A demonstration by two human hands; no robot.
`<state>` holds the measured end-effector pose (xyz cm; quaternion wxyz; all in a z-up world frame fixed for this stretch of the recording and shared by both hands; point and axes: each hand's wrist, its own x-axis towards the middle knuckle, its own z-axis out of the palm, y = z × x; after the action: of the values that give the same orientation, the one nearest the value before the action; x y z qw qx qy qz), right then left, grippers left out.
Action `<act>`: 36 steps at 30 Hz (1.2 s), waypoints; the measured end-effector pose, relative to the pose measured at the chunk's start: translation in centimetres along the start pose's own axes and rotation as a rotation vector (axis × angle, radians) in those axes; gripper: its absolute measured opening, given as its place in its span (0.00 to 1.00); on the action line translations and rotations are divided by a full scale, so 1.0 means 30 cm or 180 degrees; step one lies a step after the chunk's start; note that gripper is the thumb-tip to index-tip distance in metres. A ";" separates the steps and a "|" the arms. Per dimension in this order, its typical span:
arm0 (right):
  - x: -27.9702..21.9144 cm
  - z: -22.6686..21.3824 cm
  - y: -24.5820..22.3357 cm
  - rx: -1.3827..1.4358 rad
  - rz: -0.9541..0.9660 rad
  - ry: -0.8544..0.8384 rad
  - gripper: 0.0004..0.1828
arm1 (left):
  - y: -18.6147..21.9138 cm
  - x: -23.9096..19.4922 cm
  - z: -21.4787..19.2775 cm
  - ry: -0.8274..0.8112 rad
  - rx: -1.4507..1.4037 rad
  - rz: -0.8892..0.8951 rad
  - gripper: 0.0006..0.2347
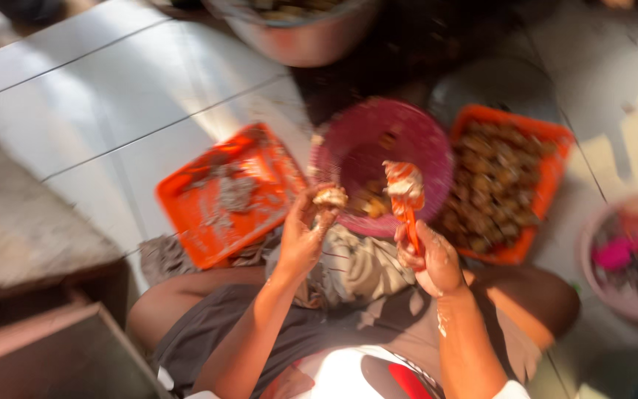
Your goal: The person scoops a gray paste from a tray and spreads it onto small brown food pieces using a spatula, then places the coated pieces into a pink basket. The person repeats this process for multiple pieces.
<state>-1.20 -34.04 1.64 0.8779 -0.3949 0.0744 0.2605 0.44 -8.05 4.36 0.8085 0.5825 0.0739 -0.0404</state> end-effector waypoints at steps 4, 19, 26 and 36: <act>-0.151 -0.162 -0.056 0.0733 -0.0273 0.0616 0.19 | -0.353 0.037 0.233 -0.0323 -0.0191 -0.0958 0.17; -0.449 -0.345 -0.188 0.1196 -0.1051 0.1081 0.25 | -0.714 0.415 0.594 -0.0700 0.1617 0.0187 0.22; -0.410 -0.371 -0.167 0.1156 -0.0782 0.1451 0.26 | -0.959 0.554 0.272 -0.1080 0.4049 -0.0420 0.30; -0.310 -0.277 -0.221 0.0296 -0.0603 0.0842 0.17 | -0.903 0.593 0.232 -0.0864 0.4002 0.0374 0.22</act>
<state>-5.08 -47.49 3.49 0.8984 -0.3900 0.1636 0.1185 14.38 -22.90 -21.80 0.3160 0.9378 -0.0988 -0.1049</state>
